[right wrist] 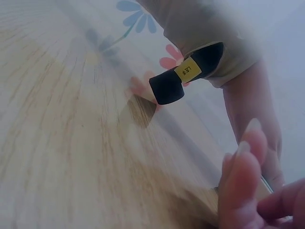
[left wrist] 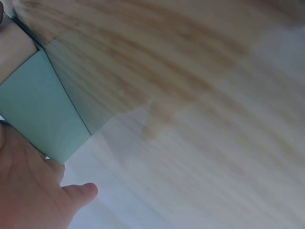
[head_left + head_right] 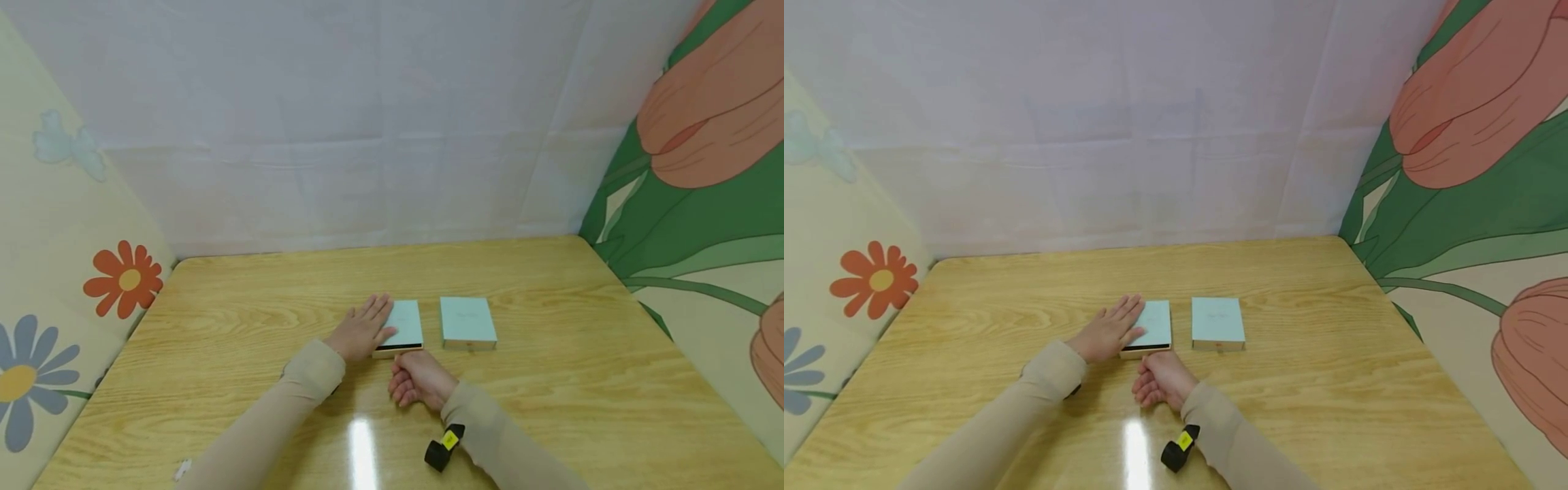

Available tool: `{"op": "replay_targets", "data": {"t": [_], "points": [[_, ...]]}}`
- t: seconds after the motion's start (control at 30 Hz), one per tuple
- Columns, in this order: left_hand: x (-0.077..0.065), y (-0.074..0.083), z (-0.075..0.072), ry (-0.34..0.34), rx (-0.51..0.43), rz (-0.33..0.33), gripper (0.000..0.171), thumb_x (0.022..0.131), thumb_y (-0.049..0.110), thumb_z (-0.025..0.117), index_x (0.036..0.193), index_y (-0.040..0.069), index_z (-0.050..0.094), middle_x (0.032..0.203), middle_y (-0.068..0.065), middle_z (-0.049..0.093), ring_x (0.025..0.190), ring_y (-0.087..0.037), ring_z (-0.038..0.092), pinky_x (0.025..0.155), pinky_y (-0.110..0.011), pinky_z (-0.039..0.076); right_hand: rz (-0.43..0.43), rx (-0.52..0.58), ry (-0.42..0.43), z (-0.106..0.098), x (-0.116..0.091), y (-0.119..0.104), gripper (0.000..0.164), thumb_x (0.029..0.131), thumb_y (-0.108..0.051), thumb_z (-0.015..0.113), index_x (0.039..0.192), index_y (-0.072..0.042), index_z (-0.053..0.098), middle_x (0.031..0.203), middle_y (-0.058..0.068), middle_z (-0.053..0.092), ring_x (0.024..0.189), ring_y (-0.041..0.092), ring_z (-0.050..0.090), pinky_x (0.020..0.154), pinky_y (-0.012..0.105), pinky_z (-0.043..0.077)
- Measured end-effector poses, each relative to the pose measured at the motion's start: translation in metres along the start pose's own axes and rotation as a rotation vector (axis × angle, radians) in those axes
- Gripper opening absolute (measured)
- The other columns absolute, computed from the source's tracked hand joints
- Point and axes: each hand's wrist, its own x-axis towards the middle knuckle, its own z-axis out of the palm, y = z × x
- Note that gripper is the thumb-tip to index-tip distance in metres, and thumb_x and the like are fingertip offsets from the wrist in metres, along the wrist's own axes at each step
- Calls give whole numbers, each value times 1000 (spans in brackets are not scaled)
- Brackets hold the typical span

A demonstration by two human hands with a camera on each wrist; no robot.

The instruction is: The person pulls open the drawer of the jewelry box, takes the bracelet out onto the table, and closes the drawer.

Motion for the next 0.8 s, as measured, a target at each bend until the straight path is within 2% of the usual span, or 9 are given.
{"op": "replay_targets", "data": {"t": [0.8], "points": [[-2,2,-2,-10,-1,-13,64,106,43,31,156,6,16,163,-6,7,148,-26,2,115,-56,11,13,-19,-8,-2,-3,1,23,101,-13,40,84,-7,52,63,3,60,47,7,55,45,21,49]]}}
